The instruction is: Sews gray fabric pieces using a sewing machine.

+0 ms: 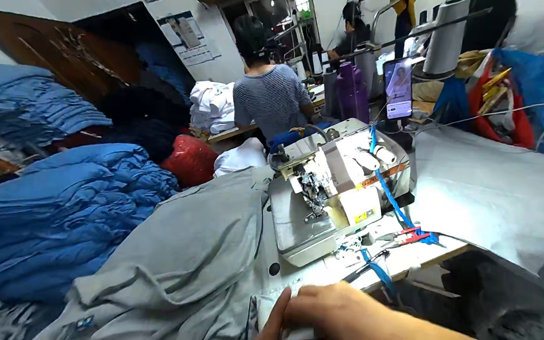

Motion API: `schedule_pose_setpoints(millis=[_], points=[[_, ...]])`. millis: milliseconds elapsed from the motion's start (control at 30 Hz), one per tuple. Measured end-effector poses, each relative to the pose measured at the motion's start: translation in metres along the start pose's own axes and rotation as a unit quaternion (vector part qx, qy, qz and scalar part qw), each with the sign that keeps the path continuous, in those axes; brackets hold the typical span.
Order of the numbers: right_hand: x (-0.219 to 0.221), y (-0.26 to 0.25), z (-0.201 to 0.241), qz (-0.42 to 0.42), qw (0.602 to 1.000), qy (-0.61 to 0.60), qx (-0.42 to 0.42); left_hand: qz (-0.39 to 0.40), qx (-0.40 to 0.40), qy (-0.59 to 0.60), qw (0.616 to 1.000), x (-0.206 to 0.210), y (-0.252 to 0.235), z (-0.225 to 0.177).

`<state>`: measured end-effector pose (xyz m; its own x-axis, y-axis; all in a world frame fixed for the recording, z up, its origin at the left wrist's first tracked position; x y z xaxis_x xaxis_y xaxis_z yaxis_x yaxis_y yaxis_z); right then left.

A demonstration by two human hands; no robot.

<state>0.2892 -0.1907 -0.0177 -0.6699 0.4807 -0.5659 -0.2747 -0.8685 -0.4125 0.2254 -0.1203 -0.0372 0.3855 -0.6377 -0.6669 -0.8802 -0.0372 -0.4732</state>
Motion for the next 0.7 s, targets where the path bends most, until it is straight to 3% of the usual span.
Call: schedule_pose_setpoints(millis=[133, 200, 333, 400, 467, 533, 700], points=[[-0.038, 0.01, -0.032, -0.059, 0.997, 0.012, 0.057, -0.065, 0.006, 0.084, 0.994, -0.03, -0.002, 0.004], [-0.051, 0.017, -0.055, -0.071, 0.99, -0.047, 0.111, -0.084, -0.014, 0.133, 0.987, -0.036, -0.005, 0.011], [-0.043, 0.02, -0.088, -0.084, 0.951, -0.196, 0.222, -0.151, -0.174, 0.135, 0.964, -0.024, -0.007, 0.053], [-0.034, 0.017, -0.094, -0.093, 0.944, -0.208, 0.239, -0.172, -0.233, 0.069, 0.955, -0.023, -0.006, 0.08], [-0.028, 0.013, -0.096, -0.096, 0.946, -0.187, 0.246, -0.165, -0.192, -0.035, 0.967, -0.028, -0.009, 0.083], [-0.026, 0.01, -0.092, -0.089, 0.954, -0.161, 0.238, -0.14, -0.097, -0.104, 0.98, -0.031, -0.015, 0.066], [-0.016, 0.002, -0.07, -0.055, 0.966, -0.155, 0.2, -0.103, 0.13, -0.146, 0.975, -0.007, -0.025, -0.005]])
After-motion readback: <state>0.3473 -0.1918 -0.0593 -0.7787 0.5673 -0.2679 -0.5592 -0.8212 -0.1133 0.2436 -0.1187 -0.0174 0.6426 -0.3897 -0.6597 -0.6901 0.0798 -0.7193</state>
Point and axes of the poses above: each hand's wrist, its own y-axis away from the middle knuckle, its own x-axis out of the palm, z = x × y, the point moved 10 cm from there along -y, towards the middle knuckle
